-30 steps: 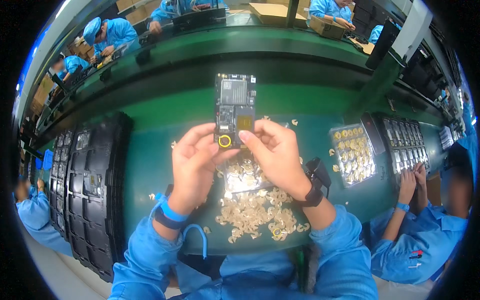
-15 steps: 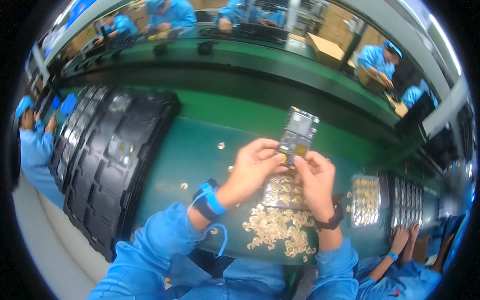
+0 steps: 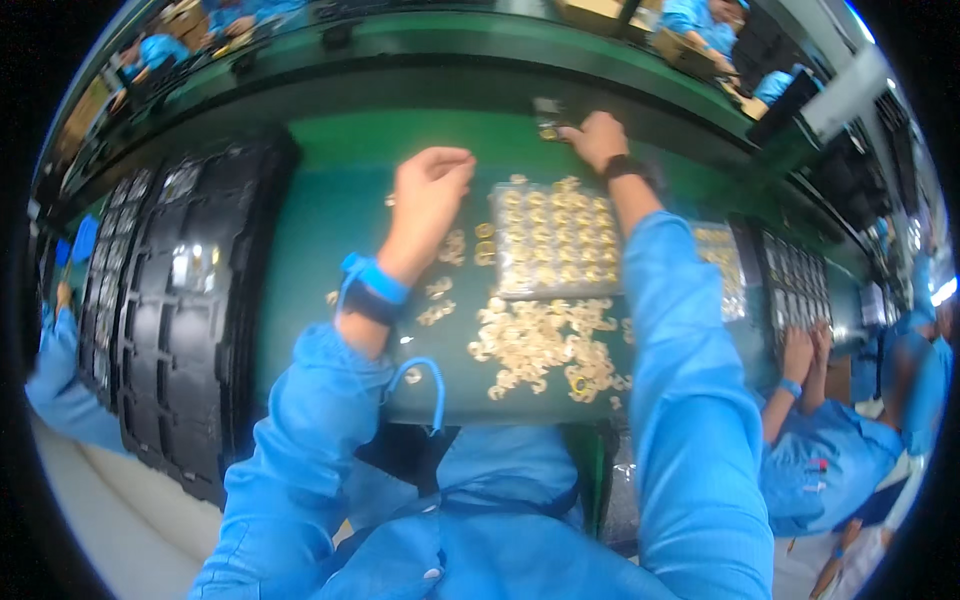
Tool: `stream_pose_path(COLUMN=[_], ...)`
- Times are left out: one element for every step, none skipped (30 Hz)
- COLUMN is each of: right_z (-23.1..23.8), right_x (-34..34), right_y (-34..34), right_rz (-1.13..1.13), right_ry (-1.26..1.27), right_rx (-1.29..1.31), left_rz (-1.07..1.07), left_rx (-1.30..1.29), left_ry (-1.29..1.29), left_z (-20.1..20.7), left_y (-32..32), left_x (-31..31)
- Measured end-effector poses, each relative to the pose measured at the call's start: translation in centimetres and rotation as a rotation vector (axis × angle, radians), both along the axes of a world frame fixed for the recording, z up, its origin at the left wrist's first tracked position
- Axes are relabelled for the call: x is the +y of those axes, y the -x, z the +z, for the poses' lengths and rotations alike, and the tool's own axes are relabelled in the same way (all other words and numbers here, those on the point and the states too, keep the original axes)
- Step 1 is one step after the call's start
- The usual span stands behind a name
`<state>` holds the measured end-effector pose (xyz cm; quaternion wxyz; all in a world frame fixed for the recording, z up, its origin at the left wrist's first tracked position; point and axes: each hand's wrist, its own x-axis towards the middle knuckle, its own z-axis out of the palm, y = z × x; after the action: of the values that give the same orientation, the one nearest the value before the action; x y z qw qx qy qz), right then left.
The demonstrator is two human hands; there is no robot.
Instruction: Assembling electronic circuit boards by picking small components from a tray and placing them on the boards at a production line.
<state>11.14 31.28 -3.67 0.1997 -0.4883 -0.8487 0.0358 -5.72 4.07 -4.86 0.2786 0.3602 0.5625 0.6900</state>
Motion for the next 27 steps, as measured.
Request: stream_pose_path(right_z=[-0.3, 0.7, 1.8, 2.8, 3.8, 4.5, 4.6, 4.6, 4.6, 4.3, 3.8, 3.3, 3.1, 3.2, 3.4, 3.4, 3.2, 2.8, 2.7, 2.2, 1.8, 0.7, -1.2, 0.9, -0.3, 1.8, -0.7], right_x=[-1.5, -2.8, -3.9, -5.2, -7.3, -9.8, -11.7, -13.9, -16.4, -18.2, -18.9, -19.3, -19.5, -19.4, -19.2, -18.9, -18.6, -18.4, -18.5, -18.6, -18.5, -18.5, -16.5, -17.2, -15.7, -16.1, -15.0], right_y=[0.1, -0.2, -1.2, -2.6, -3.6, -5.0, -7.9, -10.4, -12.0, -12.5, -13.0, -13.5, -13.8, -14.0, -14.1, -13.8, -13.4, -13.1, -11.7, -10.8, -10.7, -10.2, -13.7, -14.3, -16.3, -15.5, -16.9], right_rz=[-0.001, -0.008, 0.055, 0.116, 0.173, 0.229, 0.237, 0.249, 0.174, 0.116, 0.121, 0.135, 0.14, 0.139, 0.119, 0.108, 0.122, 0.161, 0.241, 0.297, 0.295, 0.297, 0.304, 0.127, 0.093, 0.08, 0.23], right_ry=[-0.066, -0.057, -0.059, -0.064, 0.026, 0.109, 0.104, 0.102, 0.122, 0.149, 0.146, 0.053, -0.041, -0.042, 0.082, 0.209, 0.21, 0.138, 0.072, 0.0, -0.028, -0.033, -0.142, 0.031, 0.008, 0.141, -0.146], right_rx=[0.069, 0.095, 0.144, 0.19, 0.173, 0.155, 0.143, 0.134, 0.137, 0.15, 0.161, 0.186, 0.211, 0.224, 0.272, 0.318, 0.33, 0.319, 0.316, 0.303, 0.231, 0.3, 0.266, 0.088, 0.135, -0.019, 0.231], left_rz=[-0.021, -0.037, 0.05, 0.043, 0.015, -0.012, -0.048, -0.055, -0.08, -0.088, -0.036, -0.028, -0.036, -0.042, -0.04, -0.074, -0.103, -0.081, -0.027, 0.049, 0.039, 0.031, -0.013, 0.028, 0.035, 0.082, 0.105], left_rx=[0.038, 0.075, 0.164, 0.165, 0.253, 0.342, 0.377, 0.382, 0.499, 0.623, 0.713, 0.725, 0.746, 0.768, 0.781, 0.686, 0.59, 0.6, 0.656, 0.723, 0.736, 1.163, 0.989, 1.104, 0.873, 0.93, 0.932], left_ry=[0.041, 0.077, 0.034, 0.025, 0.056, 0.081, 0.065, 0.046, 0.171, 0.31, 0.315, 0.315, 0.305, 0.296, 0.295, 0.269, 0.243, 0.248, 0.153, 0.072, 0.161, 0.212, 0.292, 0.232, 0.278, 0.28, 0.219], left_z=[0.2, 0.6, 0.5, 0.4, 0.3, 0.4, 0.8, 1.7, 2.5, 2.8, 2.3, 1.8, 1.8, 1.9, 1.9, 1.8, 1.7, 1.2, 0.6, 0.4, 0.6, -1.2, -0.5, -0.3, 0.3, 0.5, 0.6], left_y=[0.0, -0.3, -0.5, -0.9, -0.6, -0.4, -1.5, -2.4, -3.2, -3.5, -4.0, -4.3, -4.6, -4.8, -4.8, -4.2, -3.5, -3.1, -2.1, -1.0, -1.1, 0.1, -2.6, -4.4, -6.4, -6.5, -7.2], left_x=[-0.5, -1.0, -1.1, -1.1, -1.6, -2.1, -2.2, -2.3, -2.6, -3.0, -3.0, -2.8, -2.6, -2.3, -2.1, -2.0, -2.0, -1.7, -2.4, -3.3, -4.2, -4.4, -3.0, -2.4, -1.7, -1.7, -1.7])
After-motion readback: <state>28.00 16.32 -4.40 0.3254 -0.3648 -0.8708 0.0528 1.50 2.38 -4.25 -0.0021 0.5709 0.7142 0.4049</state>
